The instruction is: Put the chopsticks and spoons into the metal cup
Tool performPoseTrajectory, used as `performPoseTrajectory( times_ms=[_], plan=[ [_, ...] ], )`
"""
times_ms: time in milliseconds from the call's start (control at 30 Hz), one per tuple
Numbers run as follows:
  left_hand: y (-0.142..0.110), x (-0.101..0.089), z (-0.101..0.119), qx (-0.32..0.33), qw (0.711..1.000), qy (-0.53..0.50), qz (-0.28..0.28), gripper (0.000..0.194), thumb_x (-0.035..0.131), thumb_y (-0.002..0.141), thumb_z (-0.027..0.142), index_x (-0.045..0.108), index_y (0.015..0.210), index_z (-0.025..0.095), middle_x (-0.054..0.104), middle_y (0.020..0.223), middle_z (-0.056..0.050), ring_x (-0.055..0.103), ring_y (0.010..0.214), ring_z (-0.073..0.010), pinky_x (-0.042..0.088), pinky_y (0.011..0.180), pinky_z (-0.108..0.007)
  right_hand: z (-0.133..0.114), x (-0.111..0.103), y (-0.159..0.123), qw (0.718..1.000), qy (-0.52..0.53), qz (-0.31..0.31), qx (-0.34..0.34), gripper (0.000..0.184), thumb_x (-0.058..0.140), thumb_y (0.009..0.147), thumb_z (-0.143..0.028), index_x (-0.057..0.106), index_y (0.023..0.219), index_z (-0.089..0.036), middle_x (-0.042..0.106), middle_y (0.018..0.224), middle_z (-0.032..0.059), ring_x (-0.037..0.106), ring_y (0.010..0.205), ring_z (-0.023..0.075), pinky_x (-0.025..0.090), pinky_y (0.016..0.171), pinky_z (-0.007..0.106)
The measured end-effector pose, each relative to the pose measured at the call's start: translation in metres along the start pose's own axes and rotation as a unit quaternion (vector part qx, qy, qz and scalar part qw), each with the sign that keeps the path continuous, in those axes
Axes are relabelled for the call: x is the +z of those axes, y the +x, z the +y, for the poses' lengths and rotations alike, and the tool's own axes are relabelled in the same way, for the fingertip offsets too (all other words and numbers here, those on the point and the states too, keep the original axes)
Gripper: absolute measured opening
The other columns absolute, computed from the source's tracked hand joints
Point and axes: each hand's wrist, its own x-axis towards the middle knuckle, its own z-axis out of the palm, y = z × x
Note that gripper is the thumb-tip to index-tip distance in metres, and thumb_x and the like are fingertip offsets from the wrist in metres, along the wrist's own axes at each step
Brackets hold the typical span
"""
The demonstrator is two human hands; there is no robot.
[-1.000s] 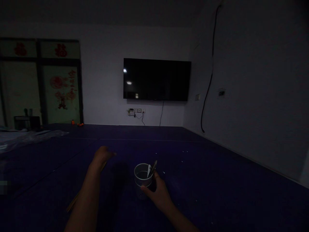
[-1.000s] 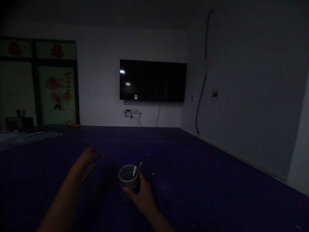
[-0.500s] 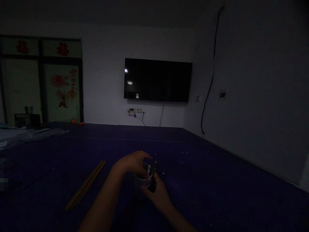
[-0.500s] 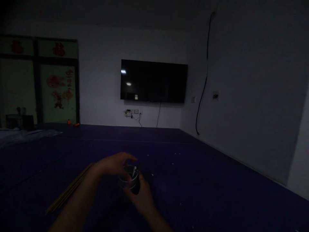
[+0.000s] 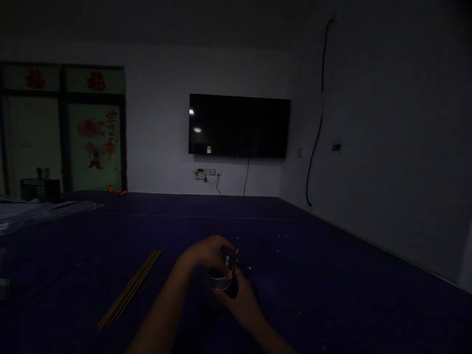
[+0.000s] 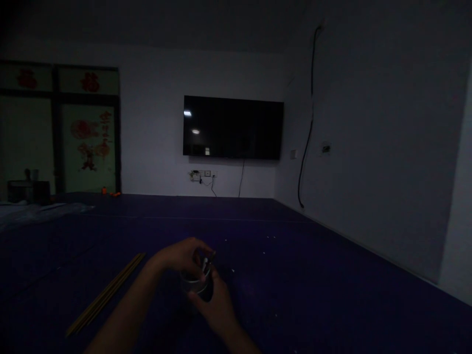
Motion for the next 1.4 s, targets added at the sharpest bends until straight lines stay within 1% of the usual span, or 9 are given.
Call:
performPoseTrajectory(
  times_ms=[300, 400, 533, 700, 800, 933, 1000, 1200, 1400],
  plan=[
    [0.004, 0.003, -0.001, 0.029, 0.999, -0.001, -0.015, 0.028, 0.076, 0.057, 0.02, 0.073, 0.084, 0.018, 0.071, 0.078, 0.002, 0.06, 0.071, -0.0129, 0.041, 0.061, -0.02, 0.003, 0.001, 0.0, 1.0, 0.0, 0.001, 0.001, 0.07, 0.073, 0.068, -0.039, 0.049, 0.13, -0.017, 0.059, 0.126, 0.0141, 0.054, 0.118, 0.0283, 0.043, 0.098, 0.042],
    [0.005, 0.003, 0.001, 0.023, 1.0, -0.015, -0.016, 0.025, 0.076, 0.056, 0.017, 0.073, 0.081, 0.018, 0.07, 0.074, 0.003, 0.059, 0.068, -0.012, 0.04, 0.06, -0.019, 0.003, 0.001, 0.0, 1.0, -0.001, 0.005, -0.002, 0.07, 0.074, 0.067, -0.04, 0.05, 0.128, -0.018, 0.059, 0.126, 0.0139, 0.053, 0.119, 0.0292, 0.043, 0.099, 0.044],
    [0.007, 0.004, 0.0, 0.009, 0.999, -0.041, -0.016, 0.025, 0.074, 0.054, 0.012, 0.072, 0.079, 0.017, 0.07, 0.074, 0.002, 0.059, 0.067, -0.012, 0.041, 0.06, -0.02, -0.001, 0.0, 0.0, 1.0, 0.014, -0.008, -0.015, 0.067, 0.073, 0.068, -0.039, 0.051, 0.127, -0.019, 0.06, 0.126, 0.0139, 0.054, 0.119, 0.0289, 0.043, 0.099, 0.044],
    [0.009, 0.008, -0.004, 0.0, 0.999, -0.038, 0.006, 0.025, 0.075, 0.052, 0.013, 0.068, 0.076, 0.015, 0.068, 0.072, 0.001, 0.059, 0.068, -0.0127, 0.042, 0.06, -0.021, -0.004, -0.001, 0.0, 1.0, 0.016, -0.02, -0.013, 0.068, 0.071, 0.07, -0.041, 0.048, 0.13, -0.017, 0.059, 0.128, 0.0145, 0.053, 0.12, 0.0282, 0.043, 0.099, 0.042],
    [0.01, 0.01, -0.006, 0.004, 0.999, -0.026, 0.018, 0.021, 0.071, 0.056, 0.015, 0.066, 0.076, 0.015, 0.066, 0.071, 0.002, 0.058, 0.066, -0.012, 0.041, 0.059, -0.02, -0.002, -0.001, 0.0, 1.0, 0.015, -0.013, -0.021, 0.069, 0.072, 0.07, -0.04, 0.048, 0.131, -0.018, 0.058, 0.128, 0.0141, 0.054, 0.119, 0.0278, 0.042, 0.1, 0.042],
    [0.01, 0.01, -0.006, 0.006, 0.999, 0.008, 0.038, 0.008, 0.059, 0.065, 0.017, 0.063, 0.072, 0.015, 0.058, 0.064, 0.004, 0.053, 0.061, -0.0104, 0.037, 0.054, -0.02, 0.003, 0.0, 0.0, 1.0, 0.002, 0.002, -0.016, 0.07, 0.072, 0.069, -0.04, 0.048, 0.131, -0.019, 0.058, 0.129, 0.0141, 0.053, 0.12, 0.0289, 0.041, 0.1, 0.044],
    [0.011, 0.01, -0.005, 0.004, 0.999, 0.022, 0.049, 0.006, 0.059, 0.066, 0.019, 0.062, 0.069, 0.014, 0.055, 0.062, 0.005, 0.051, 0.061, -0.0102, 0.035, 0.053, -0.019, 0.004, 0.0, -0.001, 1.0, -0.002, 0.003, -0.013, 0.071, 0.073, 0.069, -0.039, 0.048, 0.132, -0.02, 0.058, 0.129, 0.0136, 0.053, 0.12, 0.0289, 0.041, 0.1, 0.044],
    [0.011, 0.01, -0.003, 0.002, 0.998, 0.034, 0.057, 0.011, 0.064, 0.067, 0.024, 0.063, 0.072, 0.014, 0.062, 0.069, 0.003, 0.054, 0.067, -0.0111, 0.038, 0.059, -0.019, 0.0, 0.0, -0.001, 1.0, 0.01, -0.002, -0.025, 0.071, 0.073, 0.069, -0.037, 0.047, 0.133, -0.019, 0.058, 0.129, 0.0136, 0.053, 0.119, 0.0284, 0.042, 0.099, 0.043],
    [0.011, 0.01, -0.002, -0.007, 0.992, 0.077, 0.096, 0.013, 0.062, 0.069, 0.018, 0.068, 0.081, 0.016, 0.068, 0.085, -0.001, 0.059, 0.078, -0.013, 0.042, 0.067, -0.02, -0.007, -0.001, 0.001, 0.999, 0.024, -0.015, -0.032, 0.068, 0.071, 0.07, -0.037, 0.048, 0.131, -0.019, 0.057, 0.13, 0.0145, 0.052, 0.121, 0.0285, 0.042, 0.1, 0.044]
  ],
)
